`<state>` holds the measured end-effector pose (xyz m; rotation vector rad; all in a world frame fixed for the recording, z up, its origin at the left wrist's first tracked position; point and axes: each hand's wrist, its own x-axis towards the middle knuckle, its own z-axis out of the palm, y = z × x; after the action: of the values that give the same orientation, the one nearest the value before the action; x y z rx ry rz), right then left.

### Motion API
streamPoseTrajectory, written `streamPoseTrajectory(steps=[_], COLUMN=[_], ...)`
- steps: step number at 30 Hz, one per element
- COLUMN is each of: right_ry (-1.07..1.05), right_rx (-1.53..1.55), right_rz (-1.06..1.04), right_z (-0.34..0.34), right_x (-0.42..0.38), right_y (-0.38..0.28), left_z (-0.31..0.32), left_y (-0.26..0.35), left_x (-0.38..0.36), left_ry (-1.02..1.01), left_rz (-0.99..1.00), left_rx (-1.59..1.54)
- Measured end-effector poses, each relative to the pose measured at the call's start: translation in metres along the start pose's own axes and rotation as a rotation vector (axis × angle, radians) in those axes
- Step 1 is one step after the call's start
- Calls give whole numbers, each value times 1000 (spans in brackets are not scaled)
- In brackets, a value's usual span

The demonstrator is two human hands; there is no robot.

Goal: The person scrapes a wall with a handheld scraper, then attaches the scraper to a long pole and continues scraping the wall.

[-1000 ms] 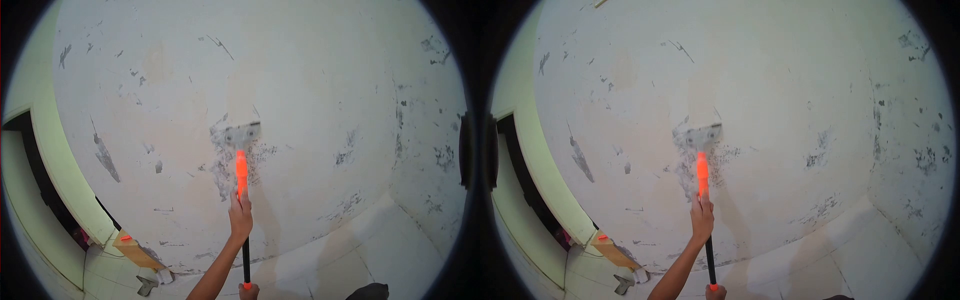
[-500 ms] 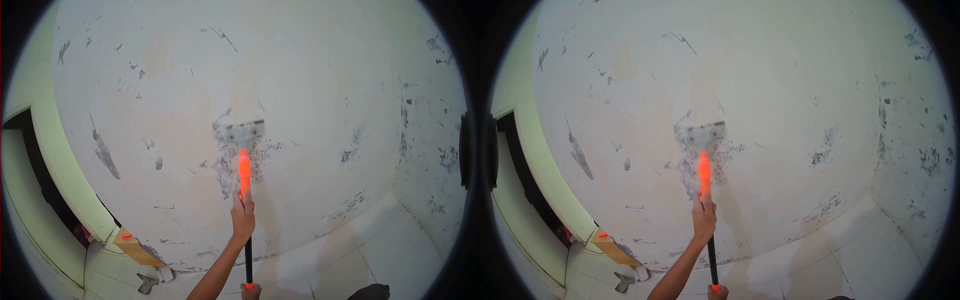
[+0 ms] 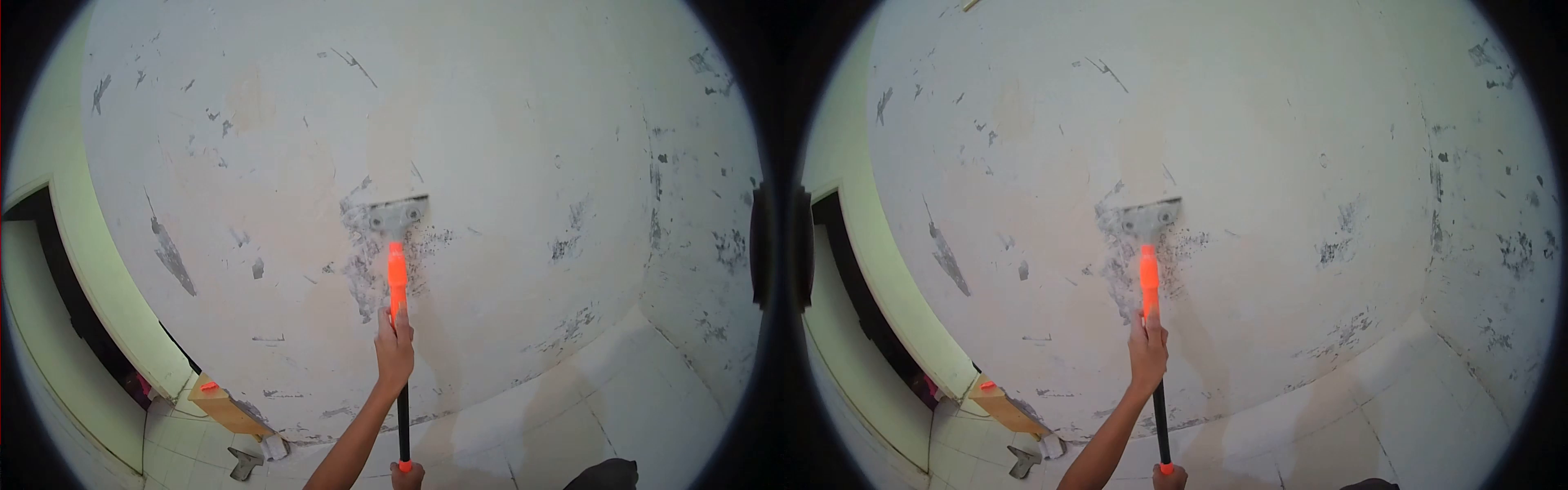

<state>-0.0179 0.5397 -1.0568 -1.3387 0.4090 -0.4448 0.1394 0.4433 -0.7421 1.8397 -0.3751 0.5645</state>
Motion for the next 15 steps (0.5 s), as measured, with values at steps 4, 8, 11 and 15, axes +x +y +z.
streamPoseTrajectory(steps=[4, 8, 11, 15], right_ry=[-59, 58, 50, 77], right_rx=[76, 108, 7, -13], right_rz=[-4, -41, -185, -209], right_z=[3, 11, 2, 4], right_x=[5, -3, 0, 1], right_y=[-41, -43, -11, 7], left_z=[-3, -5, -5, -8], left_y=[32, 29, -1, -6], left_x=[23, 20, 2, -8], left_ry=[-12, 0, 37, 47], left_rz=[10, 6, 5, -47], left_rx=[13, -6, -10, -4])
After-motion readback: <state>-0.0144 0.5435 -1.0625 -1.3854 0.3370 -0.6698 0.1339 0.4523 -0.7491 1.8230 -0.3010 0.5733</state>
